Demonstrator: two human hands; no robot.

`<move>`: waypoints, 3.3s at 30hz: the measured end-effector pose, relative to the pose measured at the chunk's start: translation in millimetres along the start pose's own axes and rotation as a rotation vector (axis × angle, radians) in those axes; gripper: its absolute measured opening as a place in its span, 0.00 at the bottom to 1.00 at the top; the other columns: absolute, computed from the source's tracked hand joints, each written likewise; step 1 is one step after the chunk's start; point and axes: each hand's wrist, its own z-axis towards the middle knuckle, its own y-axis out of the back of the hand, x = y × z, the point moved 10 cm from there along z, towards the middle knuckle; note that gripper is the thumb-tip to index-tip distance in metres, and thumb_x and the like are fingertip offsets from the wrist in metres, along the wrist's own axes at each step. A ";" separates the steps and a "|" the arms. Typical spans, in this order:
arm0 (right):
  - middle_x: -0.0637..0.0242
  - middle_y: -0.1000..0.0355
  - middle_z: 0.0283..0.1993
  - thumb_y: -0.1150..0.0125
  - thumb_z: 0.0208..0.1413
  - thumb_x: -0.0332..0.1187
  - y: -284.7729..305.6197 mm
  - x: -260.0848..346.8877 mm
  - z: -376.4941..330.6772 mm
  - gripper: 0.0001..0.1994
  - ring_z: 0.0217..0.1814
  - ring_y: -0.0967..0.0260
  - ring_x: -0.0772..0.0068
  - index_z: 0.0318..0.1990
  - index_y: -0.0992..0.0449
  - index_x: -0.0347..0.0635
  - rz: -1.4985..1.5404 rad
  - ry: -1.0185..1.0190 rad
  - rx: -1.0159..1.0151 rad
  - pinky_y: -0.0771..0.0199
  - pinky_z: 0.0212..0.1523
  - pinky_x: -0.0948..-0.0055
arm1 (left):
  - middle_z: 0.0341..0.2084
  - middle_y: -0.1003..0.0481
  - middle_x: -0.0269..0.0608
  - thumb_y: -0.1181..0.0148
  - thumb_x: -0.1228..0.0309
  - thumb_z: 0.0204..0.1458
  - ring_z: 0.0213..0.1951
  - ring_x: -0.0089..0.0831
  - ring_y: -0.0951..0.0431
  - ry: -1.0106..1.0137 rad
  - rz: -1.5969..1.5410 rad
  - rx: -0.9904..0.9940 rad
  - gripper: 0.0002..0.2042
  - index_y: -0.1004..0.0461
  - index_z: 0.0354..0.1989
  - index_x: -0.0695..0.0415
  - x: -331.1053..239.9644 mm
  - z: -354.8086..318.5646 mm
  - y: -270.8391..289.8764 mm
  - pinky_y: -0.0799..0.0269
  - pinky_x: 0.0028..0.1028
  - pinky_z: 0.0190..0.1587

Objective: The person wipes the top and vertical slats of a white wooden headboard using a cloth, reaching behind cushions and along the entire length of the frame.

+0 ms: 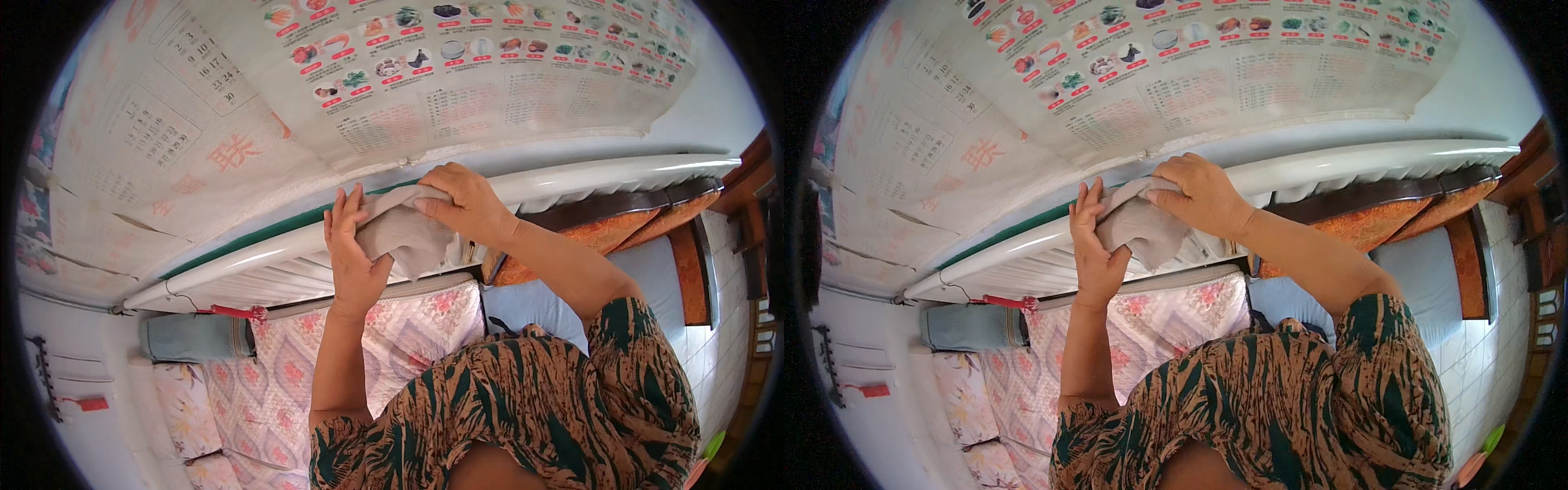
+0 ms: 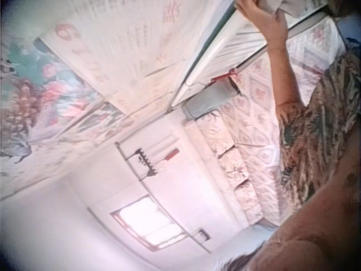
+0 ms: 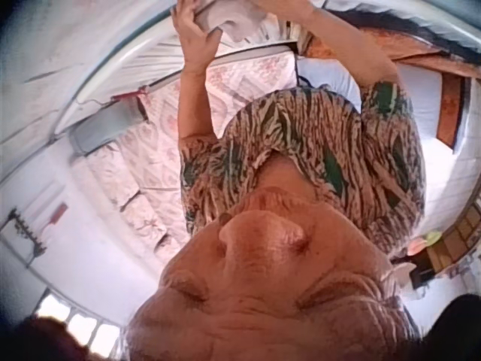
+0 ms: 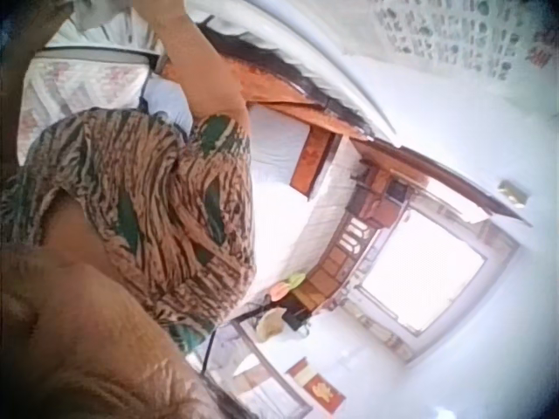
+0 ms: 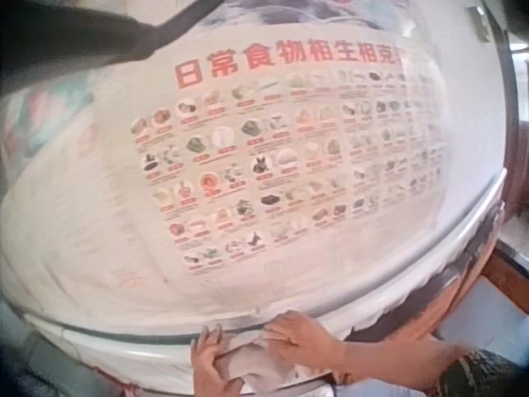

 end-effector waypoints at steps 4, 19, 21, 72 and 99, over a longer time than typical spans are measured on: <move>0.67 0.29 0.33 0.39 0.59 0.39 -13.7 -33.8 -11.6 0.14 0.36 0.33 0.77 0.44 0.25 0.36 0.578 -0.302 0.088 0.31 0.37 0.74 | 0.62 0.36 0.46 0.38 0.80 0.33 0.66 0.53 0.44 -0.095 -0.008 -0.037 0.27 0.31 0.49 0.54 -15.0 -13.1 7.1 0.49 0.47 0.66; 0.51 0.29 0.35 0.41 0.57 0.38 -4.8 40.5 -38.6 0.14 0.40 0.30 0.43 0.44 0.28 0.38 0.144 -0.007 0.353 0.31 0.39 0.56 | 0.49 0.27 0.46 0.34 0.78 0.40 0.51 0.42 0.28 0.020 -0.018 0.025 0.20 0.28 0.46 0.59 -30.1 -28.8 -6.8 0.33 0.35 0.54; 0.49 0.27 0.39 0.40 0.56 0.36 -3.1 26.6 -45.5 0.14 0.43 0.29 0.43 0.45 0.29 0.38 0.029 -0.010 0.399 0.30 0.42 0.55 | 0.35 0.22 0.40 0.35 0.80 0.43 0.38 0.34 0.22 0.187 -0.109 0.172 0.13 0.25 0.40 0.60 -15.0 -33.4 -17.2 0.28 0.29 0.44; 0.59 0.34 0.59 0.26 0.34 0.42 273.2 -137.4 -171.3 0.38 0.64 0.39 0.55 0.58 0.33 0.46 -1.079 -0.183 -0.040 0.44 0.66 0.56 | 0.28 0.25 0.48 0.58 0.64 0.62 0.33 0.50 0.27 0.048 0.624 -0.046 0.17 0.25 0.29 0.59 118.1 -30.3 67.9 0.35 0.43 0.40; 0.63 0.29 0.37 0.29 0.36 0.48 -6.5 4.4 -24.2 0.31 0.41 0.29 0.63 0.46 0.32 0.39 -0.941 0.282 0.346 0.35 0.45 0.66 | 0.25 0.24 0.38 0.55 0.65 0.58 0.31 0.40 0.26 0.025 0.632 -0.304 0.14 0.23 0.25 0.52 95.3 -28.6 91.1 0.35 0.36 0.41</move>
